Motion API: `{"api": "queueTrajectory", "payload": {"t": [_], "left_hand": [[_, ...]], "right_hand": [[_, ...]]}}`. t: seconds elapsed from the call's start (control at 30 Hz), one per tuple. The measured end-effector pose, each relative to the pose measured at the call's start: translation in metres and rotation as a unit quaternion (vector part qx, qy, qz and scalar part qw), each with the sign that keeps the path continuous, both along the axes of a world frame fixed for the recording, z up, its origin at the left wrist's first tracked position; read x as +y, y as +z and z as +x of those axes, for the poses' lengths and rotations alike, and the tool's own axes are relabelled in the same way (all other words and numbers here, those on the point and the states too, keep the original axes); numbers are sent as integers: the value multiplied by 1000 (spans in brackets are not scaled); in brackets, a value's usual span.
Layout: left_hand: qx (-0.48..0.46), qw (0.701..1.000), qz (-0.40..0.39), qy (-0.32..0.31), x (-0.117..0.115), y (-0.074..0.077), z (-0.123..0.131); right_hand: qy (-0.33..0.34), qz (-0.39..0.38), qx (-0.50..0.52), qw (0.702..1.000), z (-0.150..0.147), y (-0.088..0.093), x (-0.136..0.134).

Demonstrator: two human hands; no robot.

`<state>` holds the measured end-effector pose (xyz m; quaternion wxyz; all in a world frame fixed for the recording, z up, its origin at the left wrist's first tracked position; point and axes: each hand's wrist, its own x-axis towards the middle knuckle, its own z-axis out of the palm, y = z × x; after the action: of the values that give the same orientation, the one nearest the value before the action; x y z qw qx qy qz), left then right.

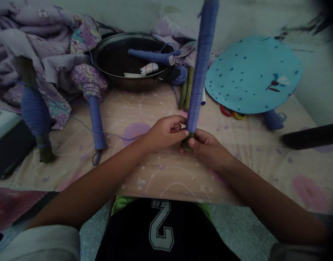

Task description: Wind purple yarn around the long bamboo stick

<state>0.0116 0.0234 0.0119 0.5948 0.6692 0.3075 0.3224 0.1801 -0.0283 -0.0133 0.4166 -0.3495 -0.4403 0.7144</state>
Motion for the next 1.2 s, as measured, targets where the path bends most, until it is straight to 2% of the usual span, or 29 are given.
{"api": "queueTrajectory", "payload": {"t": [0.23, 0.37, 0.5, 0.6, 0.73, 1.0, 1.1, 1.2], "left_hand": [[-68, 987, -131, -59, -1, -3, 1], [-109, 979, -165, -56, 0, -5, 2], [-108, 978, -174, -38, 1, -4, 2], [-102, 980, -164, -44, 2, -3, 0], [-70, 990, -108, -58, 2, -1, -2], [-2, 999, 9, 37, -2, -6, 1], [-2, 999, 14, 39, -1, -8, 2], [-11, 1000, -21, 17, -1, -8, 1]], "right_hand": [[-3, -21, 19, 1000, -4, 2, 1], [-27, -34, 28, 999, -5, 4, -1], [-29, -39, 47, 998, -6, 8, -2], [-14, -39, 53, 998, -5, 9, -2], [3, -45, 64, 997, -3, 8, -1], [-59, -31, 31, 997, -6, 4, 1], [-76, -38, 19, 996, -7, 3, 1], [-74, -39, 17, 996, -8, 3, 2]]}}
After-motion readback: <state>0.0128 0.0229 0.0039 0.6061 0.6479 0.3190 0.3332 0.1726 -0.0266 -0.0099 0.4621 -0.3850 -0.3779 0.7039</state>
